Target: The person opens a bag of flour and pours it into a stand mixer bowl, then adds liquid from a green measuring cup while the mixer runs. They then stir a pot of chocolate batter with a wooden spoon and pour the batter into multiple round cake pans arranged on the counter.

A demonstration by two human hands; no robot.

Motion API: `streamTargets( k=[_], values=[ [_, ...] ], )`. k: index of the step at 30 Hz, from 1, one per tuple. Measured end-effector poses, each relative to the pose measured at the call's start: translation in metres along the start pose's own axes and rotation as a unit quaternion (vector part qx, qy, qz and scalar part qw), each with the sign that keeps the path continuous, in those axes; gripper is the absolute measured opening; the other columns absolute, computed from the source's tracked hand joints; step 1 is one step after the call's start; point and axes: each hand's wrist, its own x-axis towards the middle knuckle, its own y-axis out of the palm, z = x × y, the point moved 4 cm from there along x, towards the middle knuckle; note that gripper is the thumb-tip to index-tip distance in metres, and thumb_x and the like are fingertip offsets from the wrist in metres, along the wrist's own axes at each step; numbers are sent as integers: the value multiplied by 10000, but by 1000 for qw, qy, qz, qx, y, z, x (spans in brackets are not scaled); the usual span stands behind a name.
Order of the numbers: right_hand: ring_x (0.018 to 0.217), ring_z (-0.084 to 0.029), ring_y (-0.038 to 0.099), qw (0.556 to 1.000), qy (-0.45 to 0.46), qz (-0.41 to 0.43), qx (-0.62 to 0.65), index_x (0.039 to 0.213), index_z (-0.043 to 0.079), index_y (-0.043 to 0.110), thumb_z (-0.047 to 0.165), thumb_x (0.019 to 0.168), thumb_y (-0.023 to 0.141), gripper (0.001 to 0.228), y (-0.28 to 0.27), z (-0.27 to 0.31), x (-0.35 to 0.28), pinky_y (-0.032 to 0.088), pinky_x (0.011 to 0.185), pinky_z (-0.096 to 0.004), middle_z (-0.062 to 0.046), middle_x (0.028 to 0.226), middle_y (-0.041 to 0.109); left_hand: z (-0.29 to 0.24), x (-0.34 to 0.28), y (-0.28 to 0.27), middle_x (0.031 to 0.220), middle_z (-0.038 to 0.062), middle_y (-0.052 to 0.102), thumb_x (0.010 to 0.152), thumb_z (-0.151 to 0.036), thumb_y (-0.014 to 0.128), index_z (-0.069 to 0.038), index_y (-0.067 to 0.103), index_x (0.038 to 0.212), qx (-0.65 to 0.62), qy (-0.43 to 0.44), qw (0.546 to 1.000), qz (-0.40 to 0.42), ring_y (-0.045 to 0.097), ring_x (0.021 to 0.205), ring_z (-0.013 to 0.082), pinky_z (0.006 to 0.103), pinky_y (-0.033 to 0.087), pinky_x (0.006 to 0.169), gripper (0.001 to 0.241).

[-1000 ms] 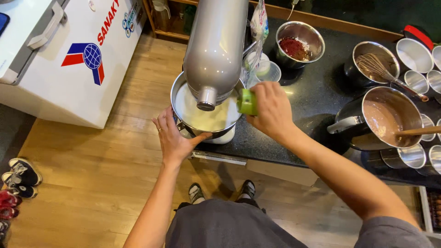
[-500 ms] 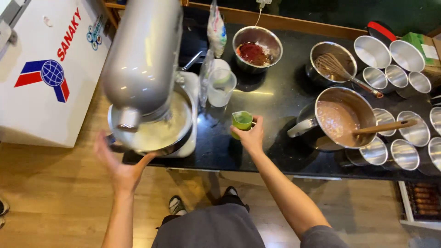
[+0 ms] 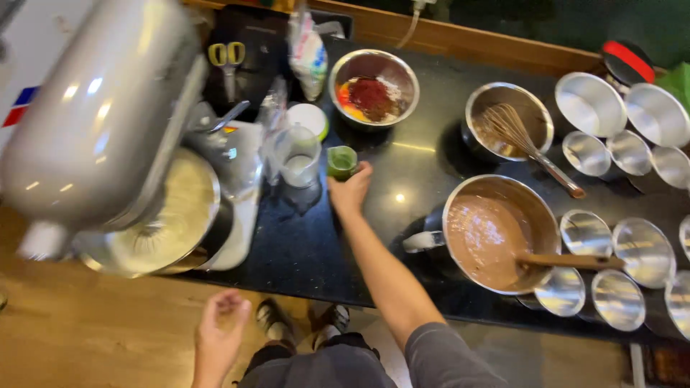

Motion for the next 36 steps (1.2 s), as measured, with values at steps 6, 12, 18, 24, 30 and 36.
streamTargets(
  k=[6,12,18,24,30,36],
  values=[
    [828,-204,672,983,106,114,101,1092,59,614,218,743,872,462,-101,-20,-103,562,781,-338,-79,929,694,3,-15,118,996,78,740,890,-153,738,-14,711,1113,-134,-116,952,248,674,912,145,285,544,840,264],
    [732,-65,627,952,218,193,94,952,74,708,178,862,771,151,-298,-56,-155,540,673,-249,1,812,697,-92,-31,213,1120,149,780,1010,-194,610,47,704,1222,-253,-78,827,496,727,1023,186,314,549,944,334],
    [796,-66,603,981,41,-189,6,1170,62,542,169,1017,713,253,-478,-1,-55,501,669,-235,-11,925,650,-190,-45,259,1605,207,418,1055,-304,460,8,335,1557,-314,87,788,522,422,1467,255,373,313,1185,604],
    [575,-235,660,979,-40,14,-197,1068,38,615,312,829,832,424,-496,50,60,510,537,-361,-90,686,681,-213,-44,327,1723,165,120,1052,-581,240,-87,-15,1638,-422,31,824,376,171,1569,287,395,110,1265,808],
    [741,-340,732,916,-179,260,-248,887,53,697,353,873,769,309,-465,30,113,562,640,-444,-139,763,744,-185,-4,372,1734,110,252,1093,-620,216,-72,201,1682,-563,-44,813,144,292,1587,223,370,230,1294,804],
    [756,-387,731,750,-292,420,-419,788,69,752,478,818,758,410,-444,31,121,575,619,-481,-186,797,726,-190,-23,365,1118,166,610,1023,-218,364,-145,394,1435,-485,-96,865,85,588,943,231,329,476,783,419]
  ],
)
